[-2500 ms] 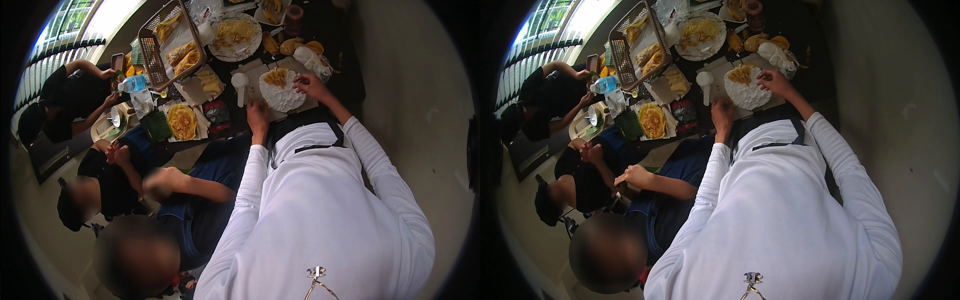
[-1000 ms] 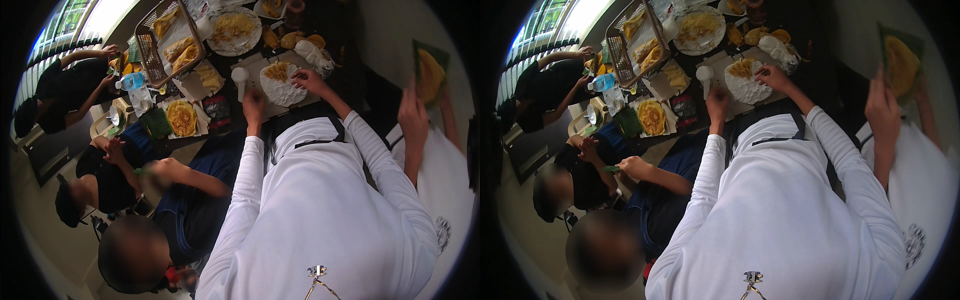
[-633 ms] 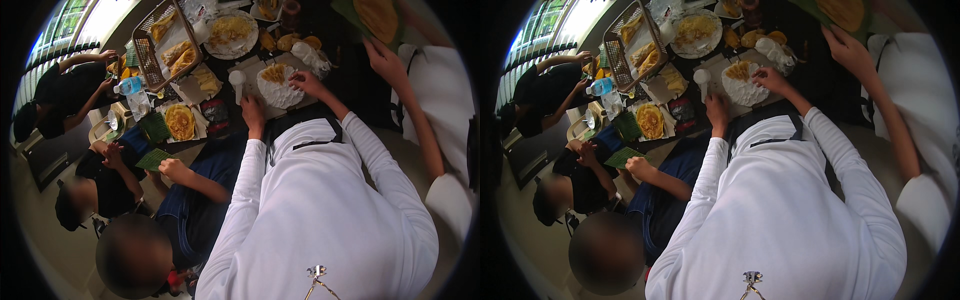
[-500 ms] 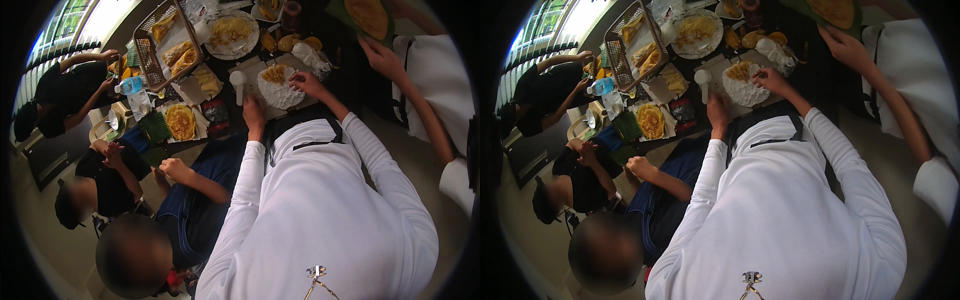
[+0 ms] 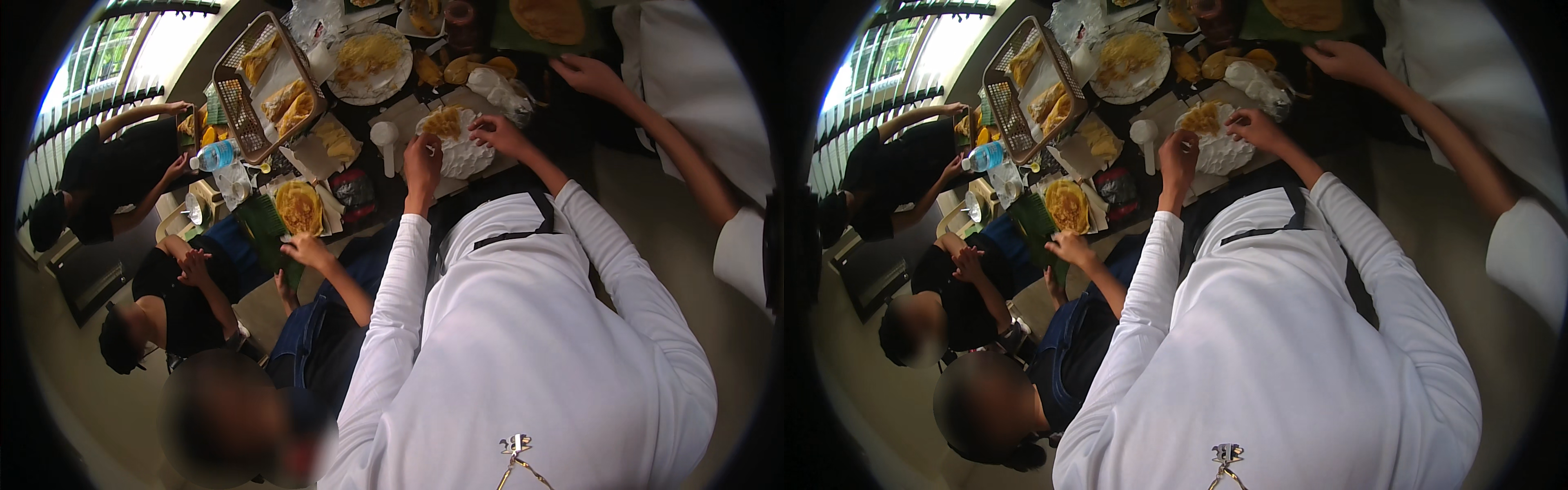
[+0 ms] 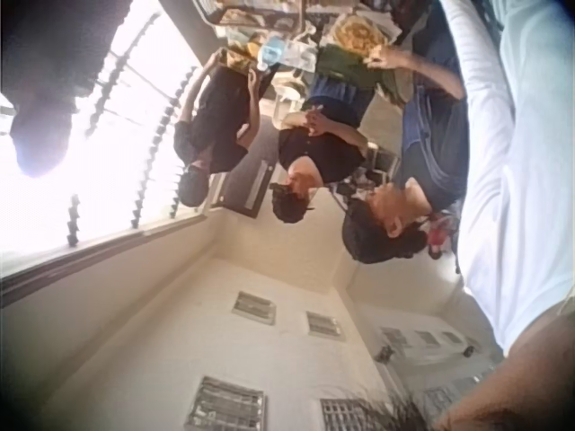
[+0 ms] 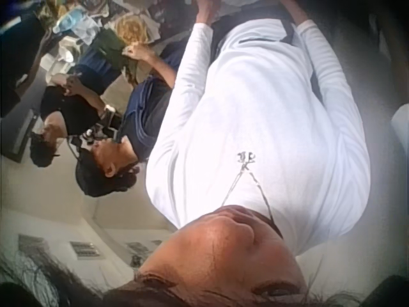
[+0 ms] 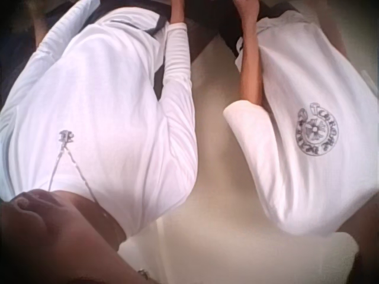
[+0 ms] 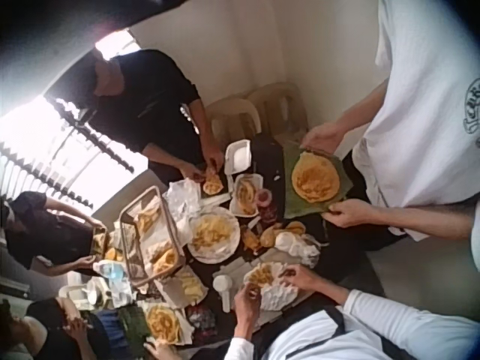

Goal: The person assembles a snack by placing shredded filling onto a flat crepe, folding it into a cone, and adding a white topping. The person handles banana leaves and other prepared crepes on the table.

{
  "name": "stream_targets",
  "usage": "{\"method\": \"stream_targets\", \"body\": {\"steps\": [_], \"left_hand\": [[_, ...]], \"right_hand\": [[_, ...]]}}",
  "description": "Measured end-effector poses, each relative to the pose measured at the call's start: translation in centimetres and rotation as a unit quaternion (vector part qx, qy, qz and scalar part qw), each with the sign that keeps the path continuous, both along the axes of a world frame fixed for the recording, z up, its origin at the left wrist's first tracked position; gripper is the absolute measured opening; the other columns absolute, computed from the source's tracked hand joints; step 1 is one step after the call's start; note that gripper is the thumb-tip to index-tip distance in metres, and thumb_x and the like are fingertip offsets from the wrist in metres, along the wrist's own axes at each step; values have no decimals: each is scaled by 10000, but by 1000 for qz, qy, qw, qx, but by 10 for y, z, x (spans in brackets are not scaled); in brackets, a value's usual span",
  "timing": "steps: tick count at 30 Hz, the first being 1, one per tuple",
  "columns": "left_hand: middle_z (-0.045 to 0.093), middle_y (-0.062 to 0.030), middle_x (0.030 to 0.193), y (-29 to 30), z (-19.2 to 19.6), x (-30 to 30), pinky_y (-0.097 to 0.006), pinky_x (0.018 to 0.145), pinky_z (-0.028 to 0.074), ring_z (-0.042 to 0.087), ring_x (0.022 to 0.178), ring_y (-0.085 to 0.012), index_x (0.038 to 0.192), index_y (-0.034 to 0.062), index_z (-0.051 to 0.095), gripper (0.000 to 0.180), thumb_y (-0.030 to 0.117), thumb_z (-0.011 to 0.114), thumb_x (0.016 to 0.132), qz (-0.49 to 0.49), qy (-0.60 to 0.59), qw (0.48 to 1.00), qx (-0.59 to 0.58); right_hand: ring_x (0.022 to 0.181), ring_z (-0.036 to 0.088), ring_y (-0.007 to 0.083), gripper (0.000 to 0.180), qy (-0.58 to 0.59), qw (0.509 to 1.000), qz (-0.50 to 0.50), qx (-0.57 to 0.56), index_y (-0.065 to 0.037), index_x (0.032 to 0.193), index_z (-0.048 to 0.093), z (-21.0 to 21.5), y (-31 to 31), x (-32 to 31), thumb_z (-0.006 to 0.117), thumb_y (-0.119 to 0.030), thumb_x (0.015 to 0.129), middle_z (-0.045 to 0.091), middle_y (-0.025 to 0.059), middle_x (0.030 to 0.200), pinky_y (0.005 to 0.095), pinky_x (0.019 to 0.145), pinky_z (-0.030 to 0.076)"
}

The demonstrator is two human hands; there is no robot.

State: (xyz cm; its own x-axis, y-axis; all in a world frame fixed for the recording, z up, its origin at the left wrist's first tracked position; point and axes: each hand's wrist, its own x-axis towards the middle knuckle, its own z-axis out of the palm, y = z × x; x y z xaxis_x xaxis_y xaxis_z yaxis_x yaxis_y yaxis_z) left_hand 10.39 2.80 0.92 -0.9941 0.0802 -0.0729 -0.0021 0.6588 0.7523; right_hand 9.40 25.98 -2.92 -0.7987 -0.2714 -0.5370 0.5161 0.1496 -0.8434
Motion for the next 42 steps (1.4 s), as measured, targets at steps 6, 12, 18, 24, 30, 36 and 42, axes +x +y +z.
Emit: {"method": "stream_targets", "body": {"steps": [6,12,18,24,30,36,42], "left_hand": [[685,-203,909,7,-12,-17,-428,751,525,678,806,-373,950,38,726,140,47,673,820,-41,-12,998,-38],[689,-203,956,6,-5,-23,-444,774,528,679,850,-377,961,26,719,135,47,675,835,-34,-16,998,-53],[689,-178,981,6,-5,-29,-441,747,533,682,838,-351,1012,41,688,167,16,655,850,-43,-1,996,-77],[651,-160,983,7,-1,-32,-481,779,517,644,938,-390,1006,64,652,135,66,637,872,-45,-24,993,-107],[656,-148,995,7,0,-28,-477,783,517,645,946,-387,1007,70,653,137,76,643,871,-27,-32,995,-96],[599,-192,1053,13,12,-27,-461,819,504,613,967,-399,1081,33,621,258,-2,676,832,24,1,997,-67],[599,-172,1021,-4,-12,-24,-436,808,508,624,937,-340,1083,30,631,279,27,717,818,31,45,995,-84]], "right_hand": [[840,703,114,242,-3,1000,-11,-1,-57,1144,668,3,4,-1,647,-226,972,751,43,1007,265,729,532],[767,705,124,206,17,996,-80,-48,-41,1076,700,-6,8,2,689,-160,908,740,58,938,256,655,510],[766,705,127,222,6,997,-70,-25,-41,1083,702,0,9,1,700,-173,904,739,61,919,254,657,508],[793,697,113,233,9,999,-44,-14,-47,1104,684,2,12,-1,673,-210,938,745,46,948,256,701,520],[809,693,107,253,14,999,-32,-13,-56,1116,676,4,10,-1,674,-241,943,745,31,953,263,724,524],[807,692,124,220,24,998,-44,-32,-21,1114,664,-6,15,2,659,-170,953,731,59,933,272,743,546],[766,706,147,167,40,996,-57,-58,23,1050,671,-5,9,6,650,-88,927,730,95,889,284,721,568]]}}
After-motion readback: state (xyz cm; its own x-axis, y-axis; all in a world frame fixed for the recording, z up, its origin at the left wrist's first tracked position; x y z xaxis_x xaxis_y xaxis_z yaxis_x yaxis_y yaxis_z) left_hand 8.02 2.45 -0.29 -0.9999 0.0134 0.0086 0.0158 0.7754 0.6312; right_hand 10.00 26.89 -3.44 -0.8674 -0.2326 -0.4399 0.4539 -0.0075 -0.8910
